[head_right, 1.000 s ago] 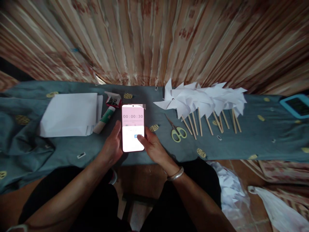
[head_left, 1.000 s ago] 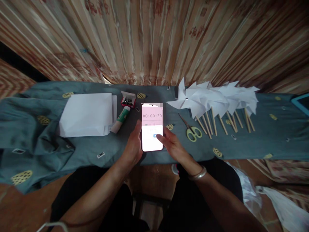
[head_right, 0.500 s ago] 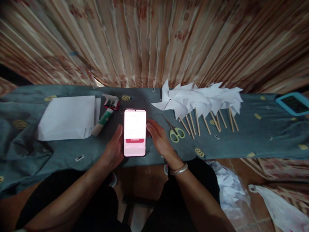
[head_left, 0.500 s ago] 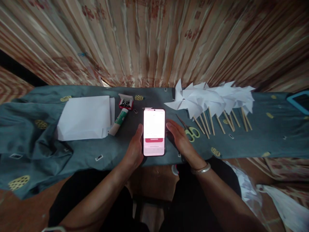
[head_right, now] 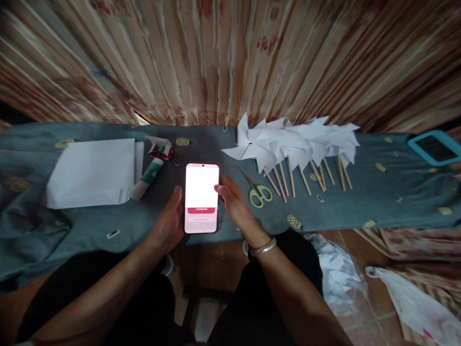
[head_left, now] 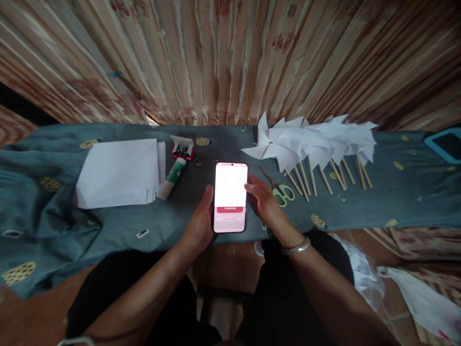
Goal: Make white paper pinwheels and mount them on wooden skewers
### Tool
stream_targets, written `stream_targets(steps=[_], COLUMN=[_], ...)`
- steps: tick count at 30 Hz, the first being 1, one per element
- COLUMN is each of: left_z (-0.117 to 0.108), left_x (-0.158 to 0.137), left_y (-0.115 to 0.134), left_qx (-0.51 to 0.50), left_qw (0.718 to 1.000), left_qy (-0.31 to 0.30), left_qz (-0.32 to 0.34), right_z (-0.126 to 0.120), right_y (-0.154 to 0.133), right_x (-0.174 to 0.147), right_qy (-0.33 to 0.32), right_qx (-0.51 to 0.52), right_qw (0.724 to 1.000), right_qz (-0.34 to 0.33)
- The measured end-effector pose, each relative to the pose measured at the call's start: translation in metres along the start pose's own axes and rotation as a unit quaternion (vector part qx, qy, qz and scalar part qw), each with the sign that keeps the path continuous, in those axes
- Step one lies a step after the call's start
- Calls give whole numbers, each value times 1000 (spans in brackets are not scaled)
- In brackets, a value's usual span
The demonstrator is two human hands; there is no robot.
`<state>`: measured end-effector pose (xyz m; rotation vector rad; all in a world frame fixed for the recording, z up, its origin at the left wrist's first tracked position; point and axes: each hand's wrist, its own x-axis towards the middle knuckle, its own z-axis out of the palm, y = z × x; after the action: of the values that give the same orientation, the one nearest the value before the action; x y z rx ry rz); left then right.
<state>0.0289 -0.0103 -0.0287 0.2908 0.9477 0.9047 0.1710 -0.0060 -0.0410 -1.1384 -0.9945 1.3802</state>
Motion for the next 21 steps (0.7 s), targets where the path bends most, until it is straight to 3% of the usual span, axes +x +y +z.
stream_targets(steps=[15, 21], left_z=[3, 2], left_x=[-3, -3], left_y=[3, 4], left_qx=[1, -13], left_qw=[1000, 1000], left_qy=[7, -5], left_qz=[0, 0], right_z=[1, 4], right_y=[2, 1], right_x=[1, -1], right_qy=[15, 7], right_qx=[-32, 38], right_qw=[999, 999], right_qz=[5, 21])
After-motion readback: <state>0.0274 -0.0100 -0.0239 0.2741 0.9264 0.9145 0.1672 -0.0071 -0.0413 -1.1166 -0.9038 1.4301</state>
